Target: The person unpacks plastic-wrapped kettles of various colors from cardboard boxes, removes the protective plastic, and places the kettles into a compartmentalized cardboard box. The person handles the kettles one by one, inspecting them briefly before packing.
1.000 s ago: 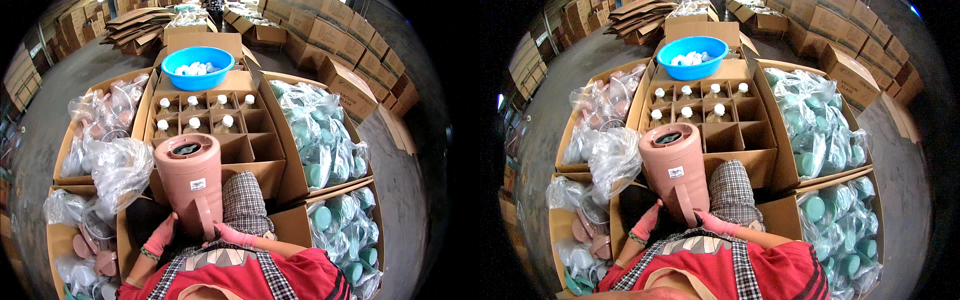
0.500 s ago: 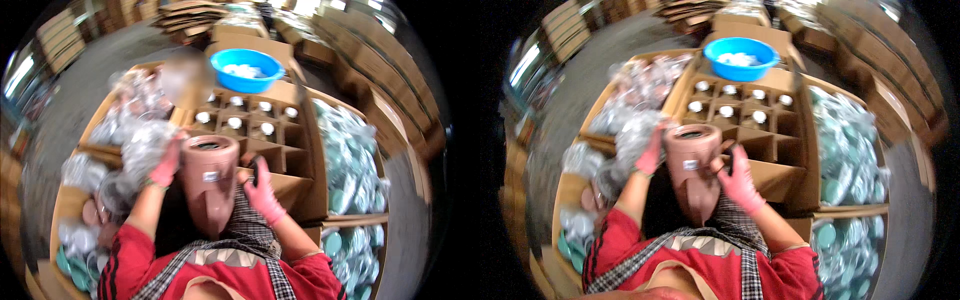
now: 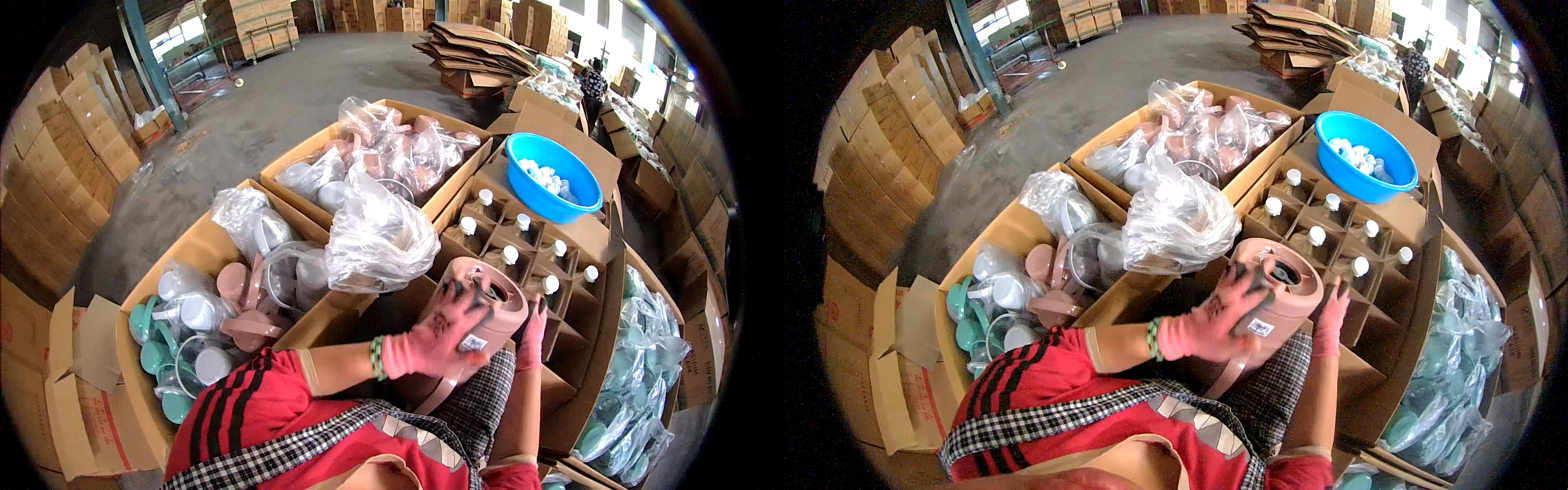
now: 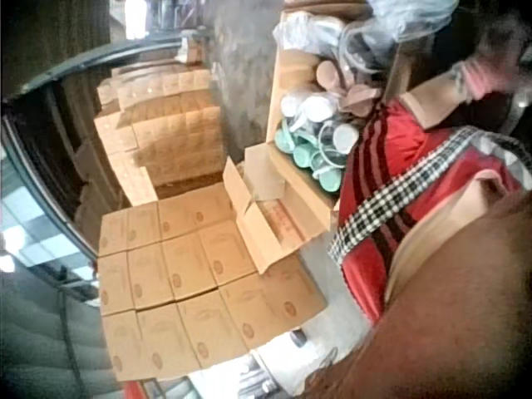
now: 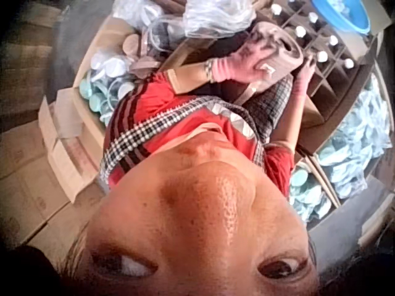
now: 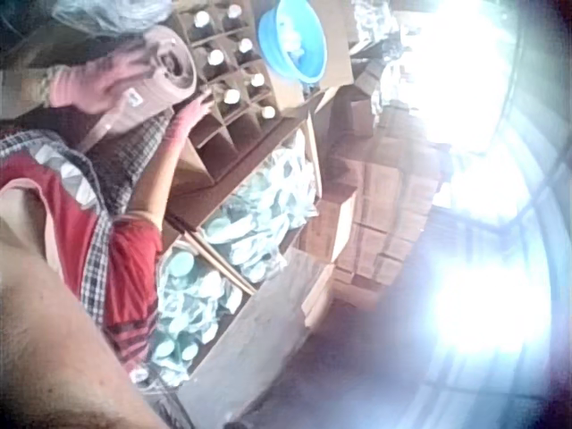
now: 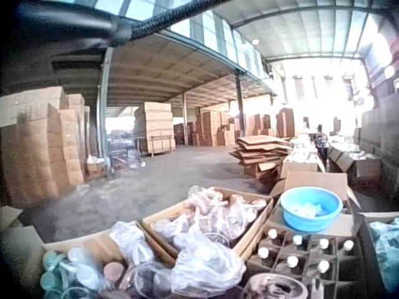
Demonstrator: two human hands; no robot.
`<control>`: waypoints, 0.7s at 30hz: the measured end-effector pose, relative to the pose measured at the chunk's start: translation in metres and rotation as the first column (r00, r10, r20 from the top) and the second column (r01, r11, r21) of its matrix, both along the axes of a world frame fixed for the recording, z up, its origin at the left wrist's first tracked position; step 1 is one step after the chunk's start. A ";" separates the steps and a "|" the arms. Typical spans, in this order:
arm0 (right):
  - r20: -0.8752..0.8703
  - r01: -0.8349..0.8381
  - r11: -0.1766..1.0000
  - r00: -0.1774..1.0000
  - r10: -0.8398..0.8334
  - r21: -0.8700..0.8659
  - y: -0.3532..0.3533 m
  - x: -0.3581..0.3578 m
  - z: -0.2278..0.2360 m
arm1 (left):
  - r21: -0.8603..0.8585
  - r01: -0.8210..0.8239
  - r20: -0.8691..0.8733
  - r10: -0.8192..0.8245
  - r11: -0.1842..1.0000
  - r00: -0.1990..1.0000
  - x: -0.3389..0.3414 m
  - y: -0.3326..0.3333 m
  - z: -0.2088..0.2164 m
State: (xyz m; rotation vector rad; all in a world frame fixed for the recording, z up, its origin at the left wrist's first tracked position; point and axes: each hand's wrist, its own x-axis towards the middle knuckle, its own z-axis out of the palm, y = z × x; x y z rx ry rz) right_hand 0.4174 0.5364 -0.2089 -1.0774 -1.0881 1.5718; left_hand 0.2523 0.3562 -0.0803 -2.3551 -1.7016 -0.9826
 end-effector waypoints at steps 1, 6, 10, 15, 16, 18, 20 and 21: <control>-0.121 -0.028 0.999 0.992 0.030 0.017 -0.018 -0.011 0.021 | 0.104 0.070 0.225 -0.092 0.992 0.970 -0.011 0.005 0.001; 0.335 -0.188 0.704 0.939 -0.075 0.685 -0.101 -0.052 0.082 | -0.408 0.215 0.843 0.276 0.887 0.462 -0.071 0.050 -0.054; 0.313 -0.006 0.943 0.944 -0.104 0.332 -0.023 -0.012 0.026 | 0.058 0.070 0.072 -0.074 0.996 0.995 -0.004 -0.003 -0.001; 0.370 -0.178 0.769 0.926 -0.081 0.614 -0.086 -0.042 0.064 | -0.292 -0.125 0.543 0.272 0.948 0.794 -0.044 0.035 -0.027; 0.308 -0.107 0.888 0.950 -0.041 0.447 -0.038 -0.024 0.021 | 0.157 -0.139 0.210 0.105 0.978 0.972 -0.025 0.023 -0.033; 0.290 -0.009 0.947 0.953 -0.089 0.320 -0.012 -0.006 0.003 | 0.063 0.128 0.185 -0.138 0.990 0.973 0.004 0.002 -0.008; 0.287 -0.056 0.859 0.952 -0.109 0.510 -0.051 -0.031 0.033 | 0.147 -0.079 0.389 0.016 0.986 0.921 -0.033 0.021 -0.025; 0.230 -0.089 0.768 0.970 -0.078 0.635 -0.079 -0.044 0.058 | -0.151 -0.065 0.679 0.151 0.986 0.718 -0.056 0.039 -0.021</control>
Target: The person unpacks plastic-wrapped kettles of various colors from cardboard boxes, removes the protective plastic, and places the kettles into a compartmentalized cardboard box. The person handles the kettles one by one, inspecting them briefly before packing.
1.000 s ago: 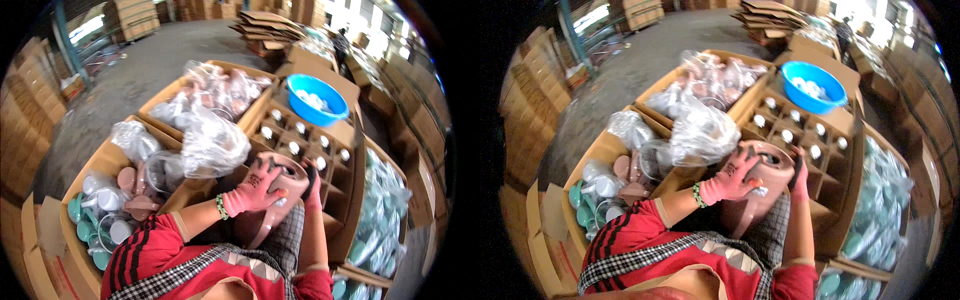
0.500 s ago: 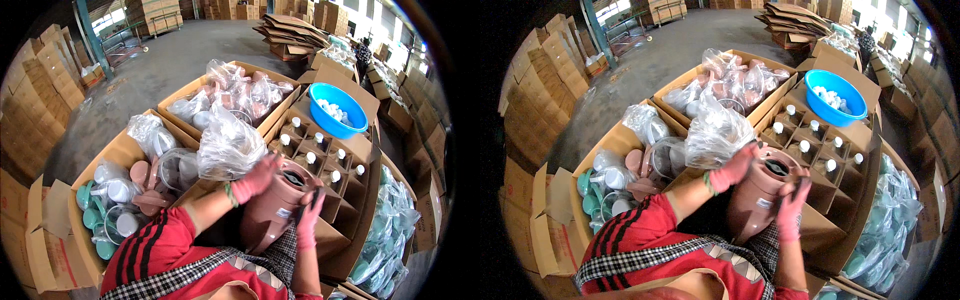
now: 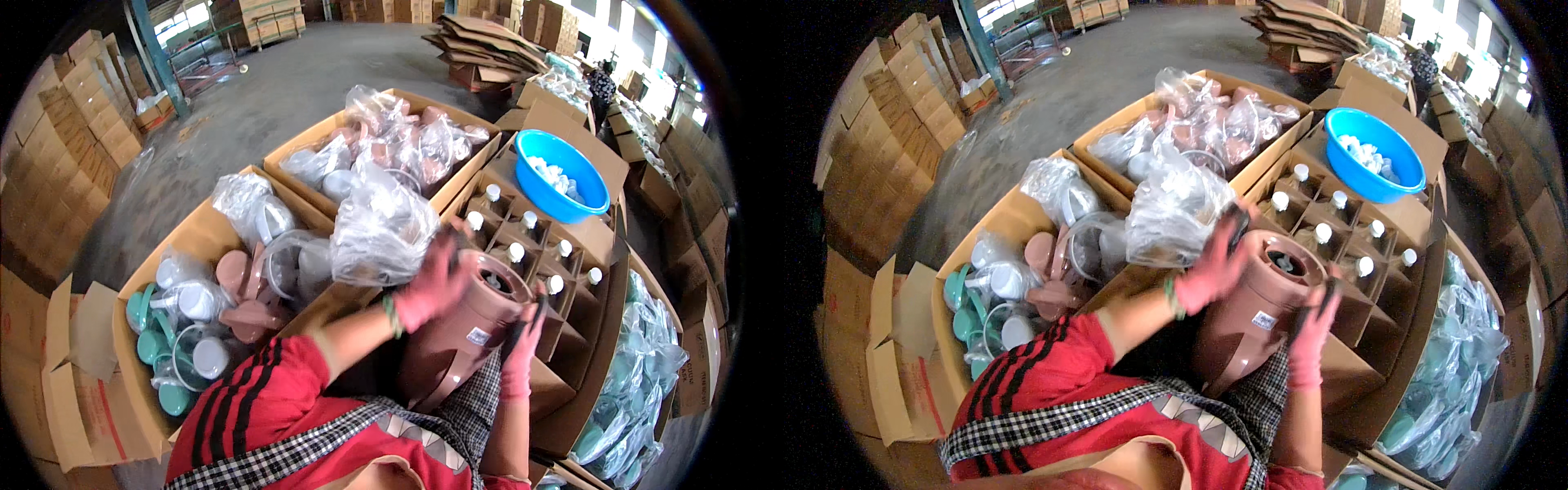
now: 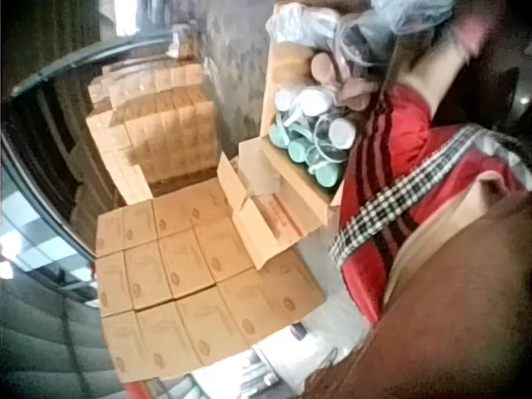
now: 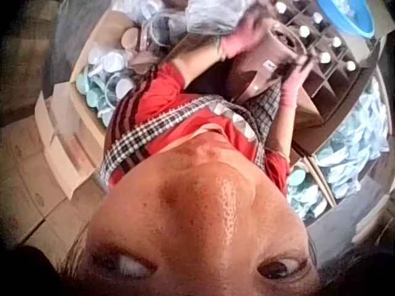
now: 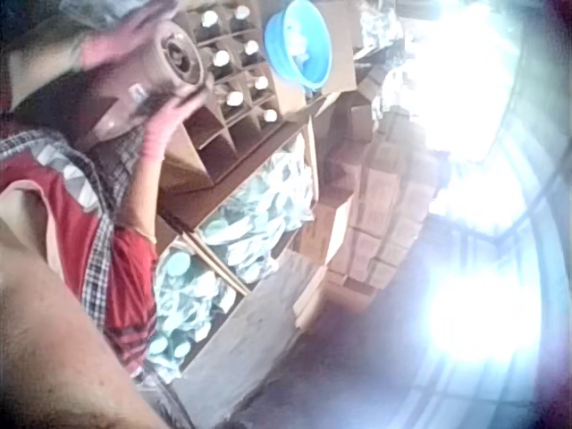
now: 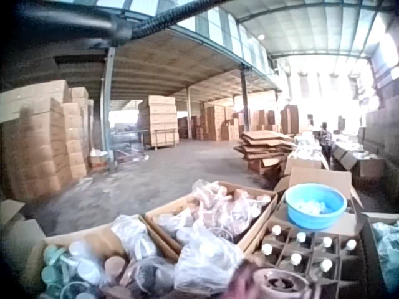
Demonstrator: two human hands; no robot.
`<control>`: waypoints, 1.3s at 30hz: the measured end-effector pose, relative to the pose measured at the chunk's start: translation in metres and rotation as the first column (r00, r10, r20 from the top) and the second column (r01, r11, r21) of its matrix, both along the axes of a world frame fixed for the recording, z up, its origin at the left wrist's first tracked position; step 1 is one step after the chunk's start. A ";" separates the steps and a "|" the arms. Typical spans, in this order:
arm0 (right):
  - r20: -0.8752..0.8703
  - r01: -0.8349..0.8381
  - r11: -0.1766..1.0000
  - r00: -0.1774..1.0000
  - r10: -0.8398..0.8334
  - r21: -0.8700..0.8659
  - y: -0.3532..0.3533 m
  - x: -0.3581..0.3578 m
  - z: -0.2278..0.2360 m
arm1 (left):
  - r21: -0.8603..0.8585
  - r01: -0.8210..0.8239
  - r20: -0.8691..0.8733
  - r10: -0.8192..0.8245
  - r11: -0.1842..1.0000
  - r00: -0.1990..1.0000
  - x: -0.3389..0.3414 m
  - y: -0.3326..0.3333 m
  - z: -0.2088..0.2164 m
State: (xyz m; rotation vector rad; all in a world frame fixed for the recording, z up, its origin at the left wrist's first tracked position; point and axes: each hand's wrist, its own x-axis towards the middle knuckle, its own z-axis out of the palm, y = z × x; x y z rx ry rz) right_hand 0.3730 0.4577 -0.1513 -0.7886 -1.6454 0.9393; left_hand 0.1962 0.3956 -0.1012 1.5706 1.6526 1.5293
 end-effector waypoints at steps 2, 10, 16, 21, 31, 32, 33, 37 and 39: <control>-0.031 -0.128 0.990 0.991 0.127 -0.066 0.003 -0.005 0.008 | -0.177 -0.012 0.085 0.027 0.984 0.996 0.006 -0.006 0.001; -0.026 0.020 0.999 0.999 -0.022 -0.049 0.000 -0.005 -0.006 | -0.212 0.041 0.227 0.009 0.976 0.974 -0.021 0.008 -0.011; -0.150 -0.008 0.939 0.988 -0.047 -0.345 0.033 0.008 -0.014 | 0.107 -0.343 -0.360 0.357 0.933 0.862 0.011 0.002 -0.036; -0.637 -0.456 0.753 0.768 0.064 -0.475 0.056 0.019 -0.006 | 0.202 0.047 -0.553 0.075 0.978 0.830 0.036 -0.024 0.004; 0.335 -0.087 0.567 0.875 -0.349 0.819 -0.049 0.001 0.090 | 0.199 -0.020 0.042 0.012 0.980 0.999 0.036 -0.071 0.041; 0.347 -0.049 0.708 0.894 -0.283 0.705 -0.048 0.004 0.081 | 0.252 -0.016 -0.024 0.022 0.968 0.999 0.038 -0.070 0.034; 0.346 -0.025 0.828 0.915 -0.207 0.560 -0.051 0.005 0.071 | 0.297 -0.016 -0.089 0.045 0.955 0.995 0.040 -0.072 0.029; -0.443 -0.521 0.770 0.826 0.348 -0.367 -0.047 0.015 0.052 | 0.424 -0.050 -0.141 0.120 0.904 0.983 0.035 -0.080 0.030; -0.247 -0.141 0.985 0.962 0.114 -0.094 -0.051 0.015 0.040 | 0.399 0.031 -0.169 0.041 0.916 0.985 0.037 -0.080 0.036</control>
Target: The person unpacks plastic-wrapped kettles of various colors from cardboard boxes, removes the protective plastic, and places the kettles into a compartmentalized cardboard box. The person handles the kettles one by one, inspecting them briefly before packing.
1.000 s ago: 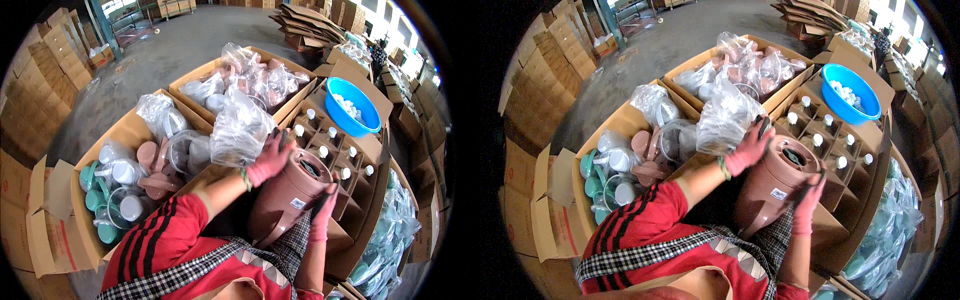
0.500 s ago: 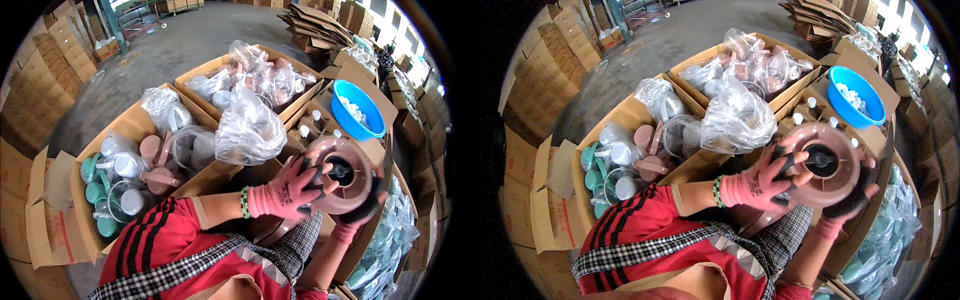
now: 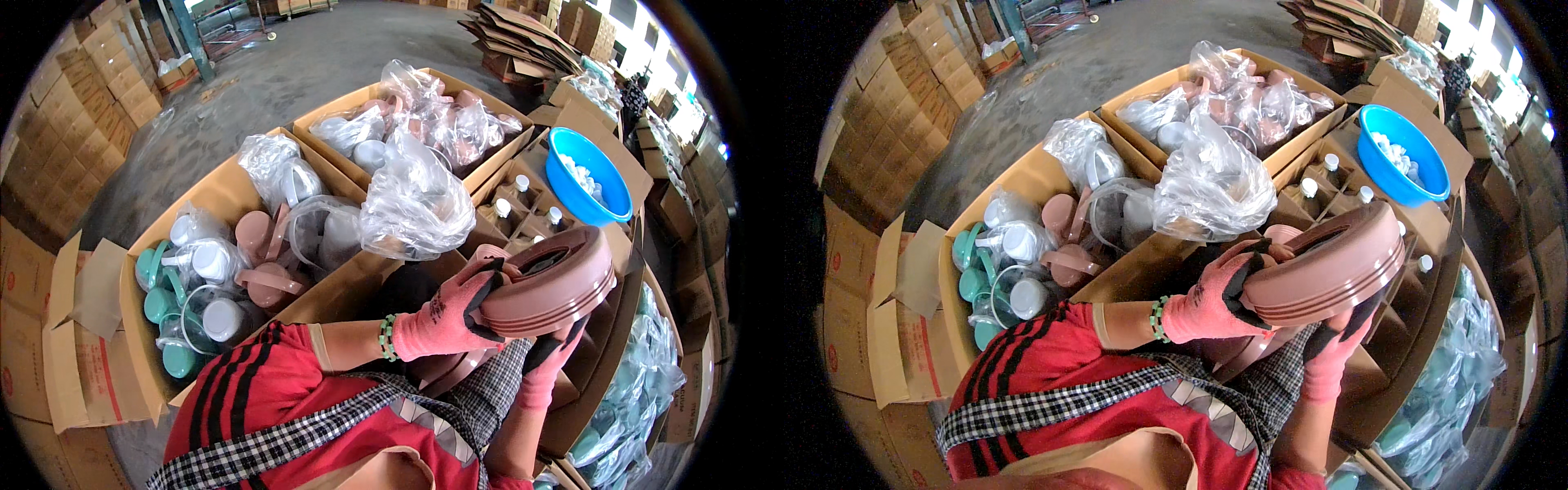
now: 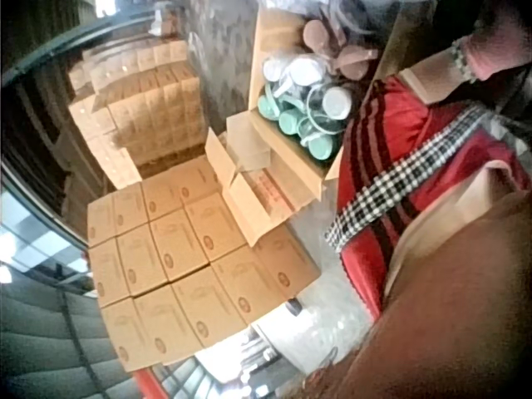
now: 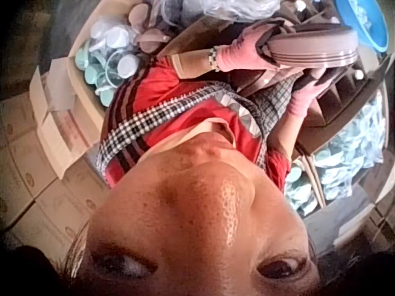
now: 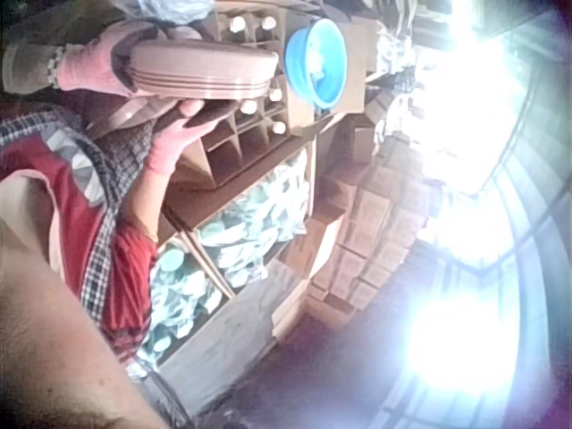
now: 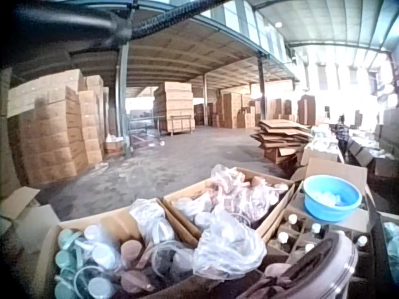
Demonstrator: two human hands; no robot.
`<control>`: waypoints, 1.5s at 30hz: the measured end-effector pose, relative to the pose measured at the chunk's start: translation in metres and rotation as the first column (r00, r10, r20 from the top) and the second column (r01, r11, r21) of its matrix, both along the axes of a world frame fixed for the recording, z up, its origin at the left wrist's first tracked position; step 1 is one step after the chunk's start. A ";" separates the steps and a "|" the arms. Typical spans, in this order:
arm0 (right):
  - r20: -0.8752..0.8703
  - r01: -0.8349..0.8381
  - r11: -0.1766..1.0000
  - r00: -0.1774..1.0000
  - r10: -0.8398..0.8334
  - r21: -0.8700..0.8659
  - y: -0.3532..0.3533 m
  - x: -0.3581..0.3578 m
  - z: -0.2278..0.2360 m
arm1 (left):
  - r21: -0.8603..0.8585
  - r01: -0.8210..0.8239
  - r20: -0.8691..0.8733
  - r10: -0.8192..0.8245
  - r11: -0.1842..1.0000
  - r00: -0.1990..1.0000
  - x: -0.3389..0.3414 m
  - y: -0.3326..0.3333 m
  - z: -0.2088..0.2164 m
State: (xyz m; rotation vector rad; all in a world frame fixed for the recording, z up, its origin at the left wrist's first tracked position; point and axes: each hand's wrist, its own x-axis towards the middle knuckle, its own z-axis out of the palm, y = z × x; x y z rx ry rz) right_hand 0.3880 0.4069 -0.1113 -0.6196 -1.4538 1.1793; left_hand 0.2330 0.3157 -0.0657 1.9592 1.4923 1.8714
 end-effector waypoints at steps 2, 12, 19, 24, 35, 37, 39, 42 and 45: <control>0.048 -0.189 0.973 0.979 0.197 -0.131 0.000 0.006 -0.003 | -0.062 0.000 -0.066 -0.004 0.998 0.998 0.000 -0.006 -0.009; -0.254 -0.630 0.649 0.772 0.583 -0.426 0.026 -0.005 0.030 | -0.165 0.168 0.729 0.006 0.972 0.684 -0.028 0.043 -0.014; -0.074 0.317 0.784 0.906 -0.417 -0.534 0.142 0.125 -0.100 | 0.119 0.214 0.983 -0.145 0.970 0.112 -0.106 0.097 -0.146; 0.675 0.484 0.840 0.537 -0.507 0.245 0.189 0.104 -0.118 | 0.066 0.312 0.998 -0.061 0.948 -0.028 -0.083 0.098 -0.155; 0.975 0.137 0.978 -0.175 -0.134 0.159 0.308 0.030 -0.147 | -0.060 0.367 0.986 -0.001 0.928 0.165 -0.101 0.109 -0.168; 0.975 0.118 0.977 -0.159 -0.156 0.176 0.313 0.030 -0.150 | 0.160 0.405 0.983 -0.109 0.900 -0.146 -0.100 0.106 -0.160; 0.985 0.121 0.983 -0.120 -0.127 0.141 0.318 0.032 -0.152 | -0.088 0.358 0.986 0.031 0.930 0.164 -0.104 0.104 -0.167; 0.989 0.131 0.983 -0.081 -0.120 0.130 0.324 0.042 -0.165 | -0.423 0.223 0.704 0.164 0.878 0.691 -0.117 0.104 -0.186; 0.987 0.200 0.970 -0.105 -0.122 0.141 0.310 0.037 -0.155 | -0.197 0.310 0.922 0.068 0.930 0.381 -0.112 0.107 -0.187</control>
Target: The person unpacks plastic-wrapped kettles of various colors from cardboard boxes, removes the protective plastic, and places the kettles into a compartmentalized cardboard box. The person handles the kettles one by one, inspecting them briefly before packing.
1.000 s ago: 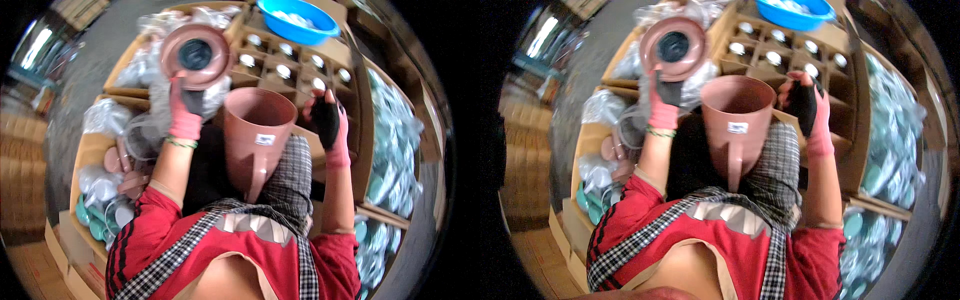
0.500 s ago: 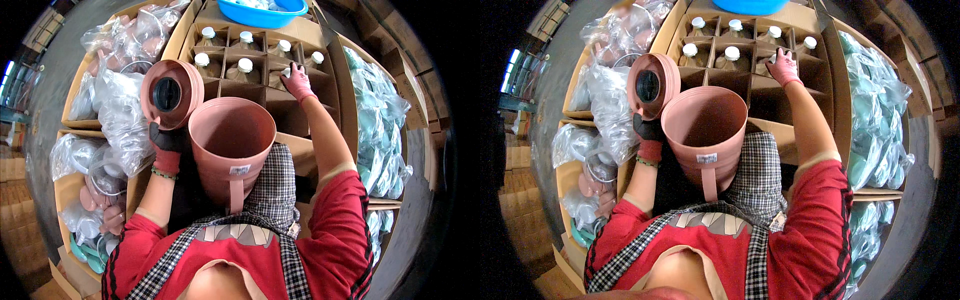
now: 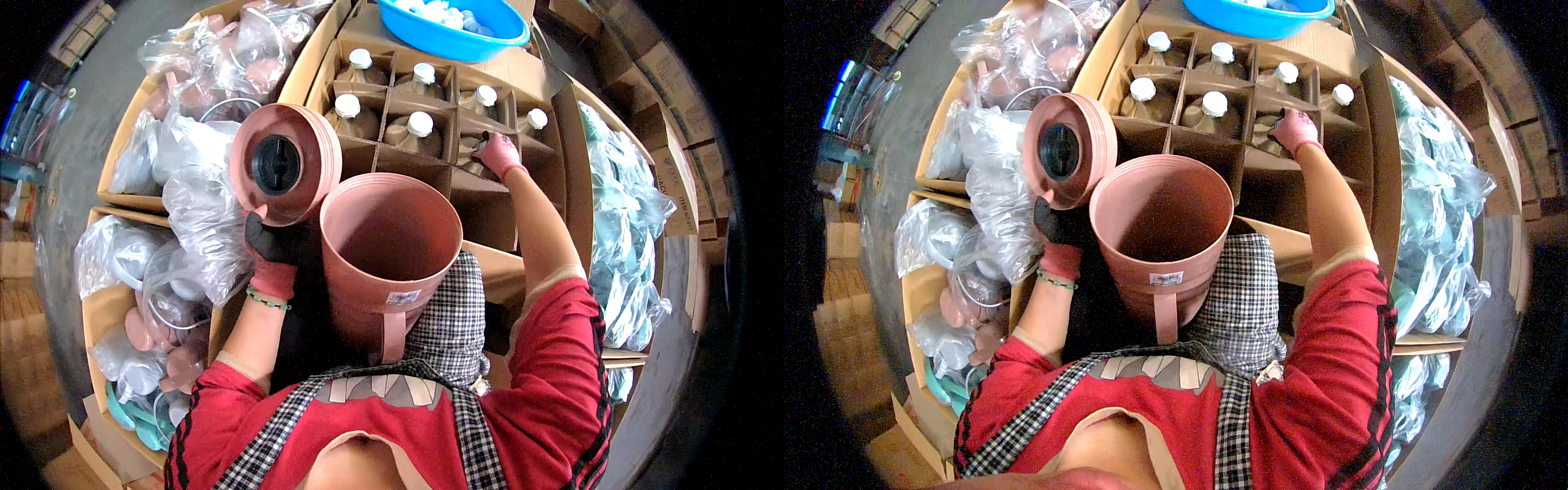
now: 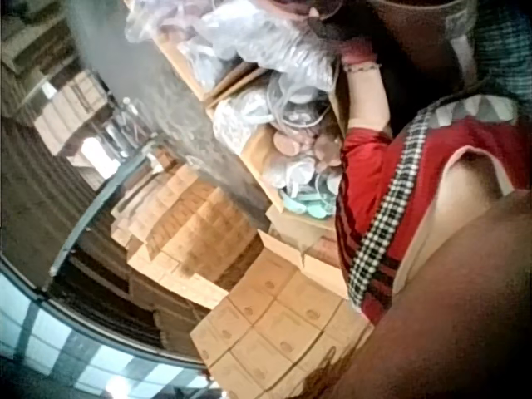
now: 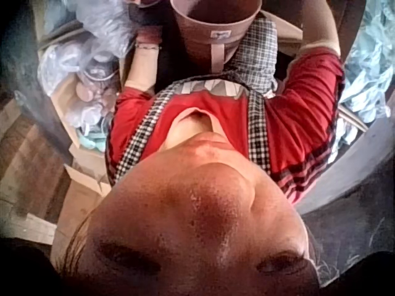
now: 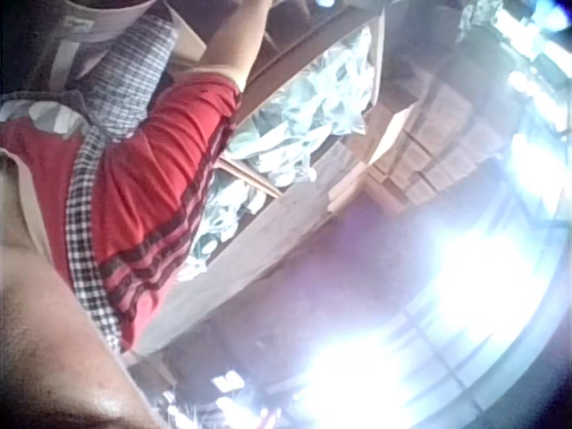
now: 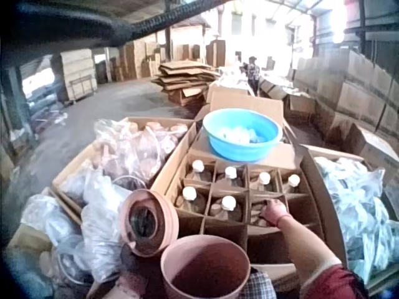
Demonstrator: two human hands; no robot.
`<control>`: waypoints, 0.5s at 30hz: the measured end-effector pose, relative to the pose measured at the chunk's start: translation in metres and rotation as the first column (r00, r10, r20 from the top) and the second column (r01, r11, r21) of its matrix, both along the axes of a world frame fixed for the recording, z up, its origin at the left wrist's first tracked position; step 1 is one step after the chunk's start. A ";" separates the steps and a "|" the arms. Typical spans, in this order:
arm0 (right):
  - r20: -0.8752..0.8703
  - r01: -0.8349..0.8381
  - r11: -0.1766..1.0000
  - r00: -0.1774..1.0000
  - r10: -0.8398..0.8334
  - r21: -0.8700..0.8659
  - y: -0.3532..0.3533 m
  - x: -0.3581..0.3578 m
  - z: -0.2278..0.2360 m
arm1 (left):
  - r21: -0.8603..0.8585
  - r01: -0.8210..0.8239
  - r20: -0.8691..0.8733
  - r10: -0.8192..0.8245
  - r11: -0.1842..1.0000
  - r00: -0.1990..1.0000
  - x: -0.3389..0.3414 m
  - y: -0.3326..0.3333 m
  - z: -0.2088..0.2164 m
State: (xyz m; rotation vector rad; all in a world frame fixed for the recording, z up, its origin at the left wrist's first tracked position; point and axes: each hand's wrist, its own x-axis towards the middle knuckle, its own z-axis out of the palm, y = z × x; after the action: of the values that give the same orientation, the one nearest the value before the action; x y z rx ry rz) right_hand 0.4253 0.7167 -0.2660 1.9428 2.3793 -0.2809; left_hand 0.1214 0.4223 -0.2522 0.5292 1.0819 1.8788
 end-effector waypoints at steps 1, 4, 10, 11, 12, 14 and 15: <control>0.006 0.003 1.000 1.000 -0.003 0.008 -0.005 -0.001 0.015 | 0.150 0.023 0.523 -0.098 0.988 0.847 0.009 0.001 0.018; -0.024 0.010 1.000 1.000 -0.010 0.006 -0.012 0.002 0.069 | 0.243 0.106 0.345 -0.188 0.964 0.919 0.002 -0.001 0.005; -0.239 -0.152 0.923 0.939 0.246 0.353 -0.068 0.034 0.226 | 0.454 0.088 0.421 -0.301 0.887 0.855 -0.011 -0.003 -0.003; -0.257 -0.139 0.911 0.933 0.251 0.387 -0.068 0.049 0.239 | 0.573 0.158 0.322 -0.398 0.804 0.859 -0.010 -0.004 0.003; -0.396 -0.106 0.900 0.872 0.288 0.422 -0.081 0.065 0.256 | 0.680 0.231 0.213 -0.488 0.696 0.846 -0.008 -0.004 0.010; -0.654 0.106 0.969 0.754 0.069 0.224 -0.120 0.089 0.282 | 0.646 0.236 0.216 -0.471 0.726 0.855 0.001 -0.014 0.046; -0.828 0.183 0.974 0.561 0.010 0.136 -0.133 0.123 0.286 | 0.659 0.255 0.280 -0.546 0.707 0.789 0.014 -0.016 0.063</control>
State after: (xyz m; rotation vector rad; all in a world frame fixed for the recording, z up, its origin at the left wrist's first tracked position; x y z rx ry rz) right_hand 0.5488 0.5841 0.0202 2.3937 2.9022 -1.2787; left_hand 0.1353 0.4064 -0.1890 0.5723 0.0089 1.7680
